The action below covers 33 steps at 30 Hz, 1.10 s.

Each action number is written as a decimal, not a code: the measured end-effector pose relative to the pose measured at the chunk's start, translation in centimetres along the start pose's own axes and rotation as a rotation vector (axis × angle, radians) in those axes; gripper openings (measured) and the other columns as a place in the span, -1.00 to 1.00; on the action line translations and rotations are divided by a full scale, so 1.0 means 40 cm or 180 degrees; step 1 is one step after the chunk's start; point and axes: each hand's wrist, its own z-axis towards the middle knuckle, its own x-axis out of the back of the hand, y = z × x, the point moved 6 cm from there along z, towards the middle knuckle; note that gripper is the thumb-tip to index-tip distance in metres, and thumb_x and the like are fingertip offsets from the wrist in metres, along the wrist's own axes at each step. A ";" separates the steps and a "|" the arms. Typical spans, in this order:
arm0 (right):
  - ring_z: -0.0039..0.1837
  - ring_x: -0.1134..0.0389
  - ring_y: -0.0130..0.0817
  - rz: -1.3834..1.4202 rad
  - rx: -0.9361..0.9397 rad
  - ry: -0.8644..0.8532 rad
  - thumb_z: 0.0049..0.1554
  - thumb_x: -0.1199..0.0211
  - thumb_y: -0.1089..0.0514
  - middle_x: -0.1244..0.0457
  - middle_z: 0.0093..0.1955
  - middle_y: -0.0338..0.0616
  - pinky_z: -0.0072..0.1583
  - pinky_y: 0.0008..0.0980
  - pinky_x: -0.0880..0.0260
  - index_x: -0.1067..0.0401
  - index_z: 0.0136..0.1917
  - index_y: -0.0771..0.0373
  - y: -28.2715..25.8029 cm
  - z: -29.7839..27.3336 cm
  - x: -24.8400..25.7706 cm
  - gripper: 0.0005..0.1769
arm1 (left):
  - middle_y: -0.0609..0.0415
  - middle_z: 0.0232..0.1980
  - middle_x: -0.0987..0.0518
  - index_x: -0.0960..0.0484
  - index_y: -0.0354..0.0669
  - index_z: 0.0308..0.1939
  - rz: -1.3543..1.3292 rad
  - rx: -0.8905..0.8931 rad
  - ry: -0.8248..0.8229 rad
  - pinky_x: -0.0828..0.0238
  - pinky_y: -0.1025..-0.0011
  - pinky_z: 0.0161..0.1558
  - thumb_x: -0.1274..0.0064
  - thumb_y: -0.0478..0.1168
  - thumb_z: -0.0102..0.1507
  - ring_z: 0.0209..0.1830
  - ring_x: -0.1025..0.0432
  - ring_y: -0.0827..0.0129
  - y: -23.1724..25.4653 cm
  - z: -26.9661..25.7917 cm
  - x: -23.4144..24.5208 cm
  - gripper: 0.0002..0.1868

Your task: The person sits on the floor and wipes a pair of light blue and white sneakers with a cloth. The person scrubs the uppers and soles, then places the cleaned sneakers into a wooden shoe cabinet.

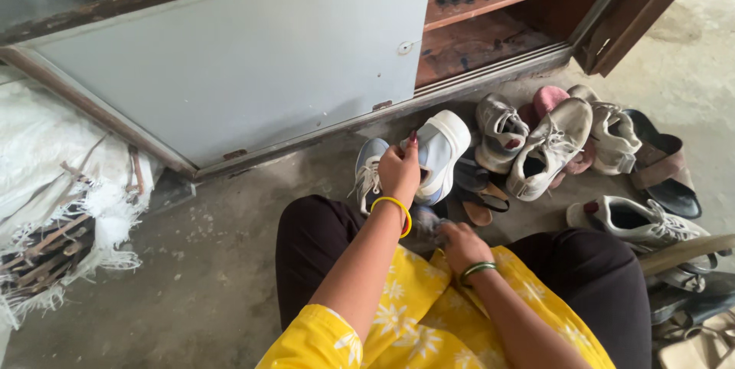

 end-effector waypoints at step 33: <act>0.20 -0.33 0.17 0.1462 0.0436 0.0684 -0.07 -0.30 0.19 -0.31 0.21 0.21 0.20 -0.02 -0.32 -0.34 0.46 0.11 0.071 0.053 0.035 -0.22 | -0.18 -0.08 -0.63 -0.61 -0.29 -0.07 0.0658 -0.1475 -0.1921 -0.45 0.17 -0.03 -0.03 -0.33 0.26 -0.04 -0.53 -0.06 -0.181 -0.172 0.075 -0.81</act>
